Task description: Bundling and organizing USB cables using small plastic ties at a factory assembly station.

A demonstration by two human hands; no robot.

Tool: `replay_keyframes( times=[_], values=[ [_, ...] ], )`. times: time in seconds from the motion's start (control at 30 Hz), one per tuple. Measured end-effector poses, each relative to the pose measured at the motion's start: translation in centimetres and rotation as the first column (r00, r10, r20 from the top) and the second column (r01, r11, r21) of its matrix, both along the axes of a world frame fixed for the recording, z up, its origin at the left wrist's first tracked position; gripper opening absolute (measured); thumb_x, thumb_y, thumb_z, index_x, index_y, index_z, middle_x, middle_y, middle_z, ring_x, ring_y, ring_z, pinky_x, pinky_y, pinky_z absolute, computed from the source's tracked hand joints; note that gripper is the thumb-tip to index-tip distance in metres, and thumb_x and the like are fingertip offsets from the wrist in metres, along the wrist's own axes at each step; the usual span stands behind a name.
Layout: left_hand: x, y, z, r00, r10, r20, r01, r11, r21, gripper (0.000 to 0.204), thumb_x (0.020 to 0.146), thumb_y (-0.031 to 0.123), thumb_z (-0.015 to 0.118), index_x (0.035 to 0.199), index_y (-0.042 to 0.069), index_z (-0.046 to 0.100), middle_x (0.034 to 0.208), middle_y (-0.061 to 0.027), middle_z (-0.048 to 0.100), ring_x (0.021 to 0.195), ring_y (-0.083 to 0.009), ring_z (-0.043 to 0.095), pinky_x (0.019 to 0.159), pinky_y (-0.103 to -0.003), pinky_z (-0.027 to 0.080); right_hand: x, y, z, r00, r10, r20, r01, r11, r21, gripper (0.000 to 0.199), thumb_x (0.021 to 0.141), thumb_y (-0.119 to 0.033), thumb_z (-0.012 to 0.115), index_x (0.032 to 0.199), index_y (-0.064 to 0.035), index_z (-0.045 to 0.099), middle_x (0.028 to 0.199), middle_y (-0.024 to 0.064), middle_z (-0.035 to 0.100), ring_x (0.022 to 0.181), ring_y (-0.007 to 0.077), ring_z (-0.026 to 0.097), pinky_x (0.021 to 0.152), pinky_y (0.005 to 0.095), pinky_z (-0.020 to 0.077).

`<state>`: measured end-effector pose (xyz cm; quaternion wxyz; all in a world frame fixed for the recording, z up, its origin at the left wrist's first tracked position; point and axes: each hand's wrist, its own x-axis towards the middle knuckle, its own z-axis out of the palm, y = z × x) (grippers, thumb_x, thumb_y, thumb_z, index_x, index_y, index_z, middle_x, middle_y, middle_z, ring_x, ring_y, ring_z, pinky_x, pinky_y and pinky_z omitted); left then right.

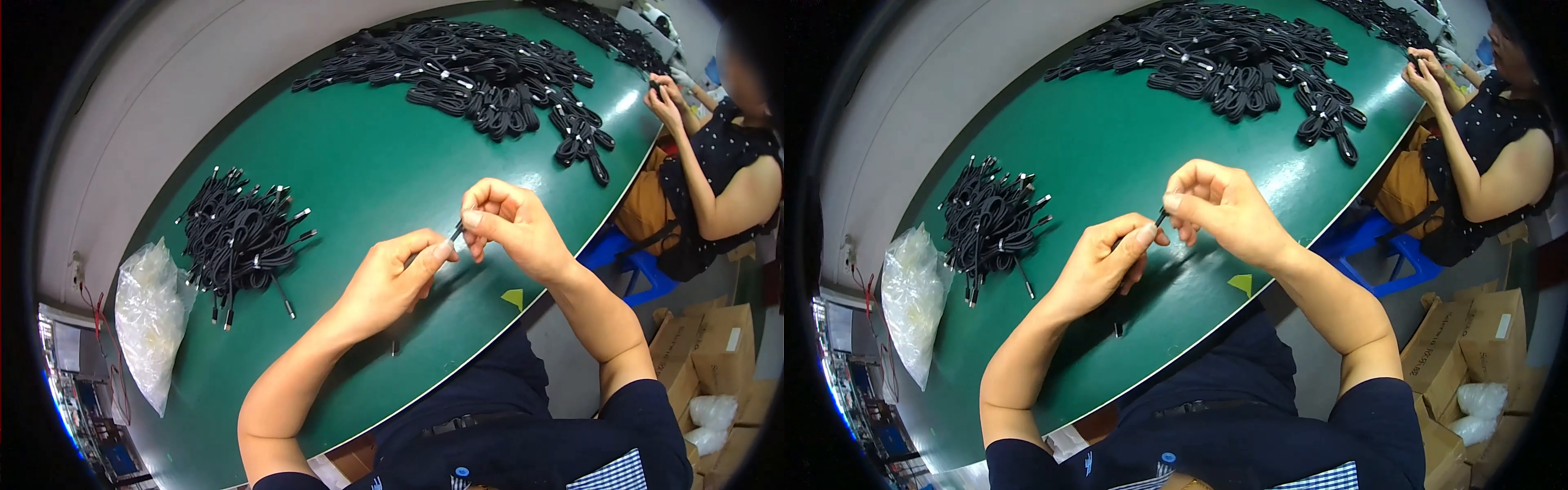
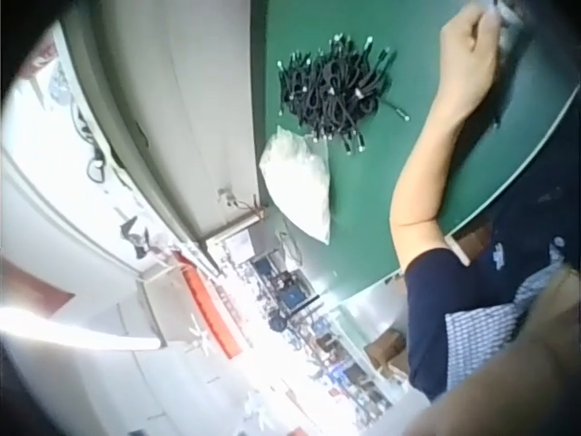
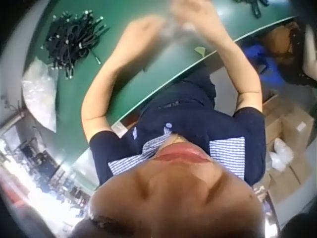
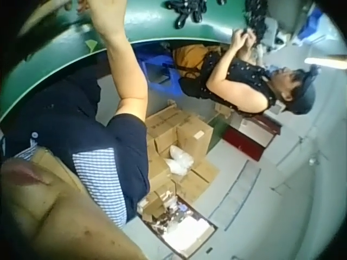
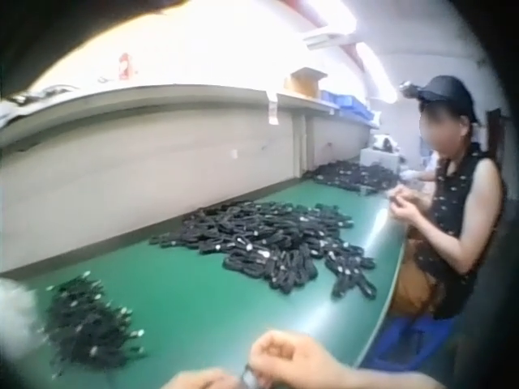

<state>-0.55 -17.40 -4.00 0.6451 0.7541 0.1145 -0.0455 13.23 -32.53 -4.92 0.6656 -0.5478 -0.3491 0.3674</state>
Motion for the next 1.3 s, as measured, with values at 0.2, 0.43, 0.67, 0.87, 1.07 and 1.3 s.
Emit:
replay_keyframes(
  times=[0.2,0.43,0.67,0.87,1.07,1.3],
  values=[
    [-0.2,-0.7,0.4,0.997,-0.053,0.064,0.059,0.994,-0.096,0.03,0.098,0.03,0.05,0.09,0.004,0.063,0.067,0.0027,0.051,0.063,-0.0037,0.045,0.055,-0.022,0.038,-1.3,-0.8,0.4,0.997,0.033,-0.065,-0.034,0.999,-0.014,0.013,0.092,-0.011,0.056,0.097,0.0016,0.056,0.079,0.0069,0.061,0.07,0.013,0.062,0.062,0.0254,0.052],
    [-0.4,-1.5,-0.3,0.987,0.024,0.158,-0.022,1.0,-0.013,0.025,0.097,0.023,0.052,0.085,0.003,0.061,0.067,0.0028,0.051,0.064,-0.0045,0.043,0.058,-0.022,0.037,-3.0,-0.6,-1.4,0.996,-0.062,-0.062,0.068,0.993,0.101,0.013,0.093,-0.011,0.056,0.097,0.0017,0.054,0.08,0.0061,0.061,0.067,0.0112,0.059,0.062,0.0247,0.0504],
    [-1.6,2.4,2.6,0.865,-0.004,0.502,-0.452,0.428,0.782,0.009,0.086,0.012,0.062,0.086,0.003,0.061,0.076,-0.0122,0.059,0.064,-0.0269,0.059,0.06,-0.035,0.049,7.3,1.9,-3.5,0.769,-0.177,0.614,0.288,0.954,-0.086,0.014,0.091,-0.017,0.06,0.092,-0.0033,0.062,0.077,0.0053,0.064,0.069,0.0106,0.061,0.06,0.0266,0.0496],
    [-3.8,13.2,2.3,0.826,0.174,0.536,-0.47,-0.315,0.825,0.023,0.091,0.024,0.057,0.107,0.007,0.06,0.097,-0.0106,0.059,0.09,-0.0282,0.056,0.078,-0.039,0.045,15.2,1.3,-5.0,-0.124,-0.054,0.991,0.539,0.835,0.113,0.031,0.079,-0.005,0.062,0.109,-0.0099,0.059,0.11,0.0074,0.057,0.102,0.0264,0.058,0.082,0.0356,0.05],
    [-4.5,14.7,-0.8,0.87,0.253,0.424,-0.391,-0.169,0.905,0.048,0.09,0.024,0.058,0.132,0.005,0.046,0.133,-0.0197,0.047,0.123,-0.0344,0.044,0.103,-0.042,0.034,14.8,1.9,-3.1,-0.051,-0.344,0.937,0.444,0.833,0.33,0.022,0.079,-0.012,0.066,0.1,-0.0064,0.062,0.096,0.0077,0.061,0.089,0.0249,0.062,0.076,0.0335,0.0511],
    [0.6,4.8,1.5,0.92,0.107,0.377,-0.247,0.904,0.348,0.038,0.092,0.022,0.059,0.126,0.005,0.054,0.124,-0.0133,0.057,0.114,-0.0219,0.054,0.098,-0.034,0.041,6.8,2.2,1.9,0.946,-0.162,0.282,0.163,0.986,0.019,0.024,0.091,-0.019,0.061,0.105,-0.0006,0.063,0.085,0.0011,0.063,0.074,0.0072,0.057,0.065,0.0233,0.0492]
  ],
)
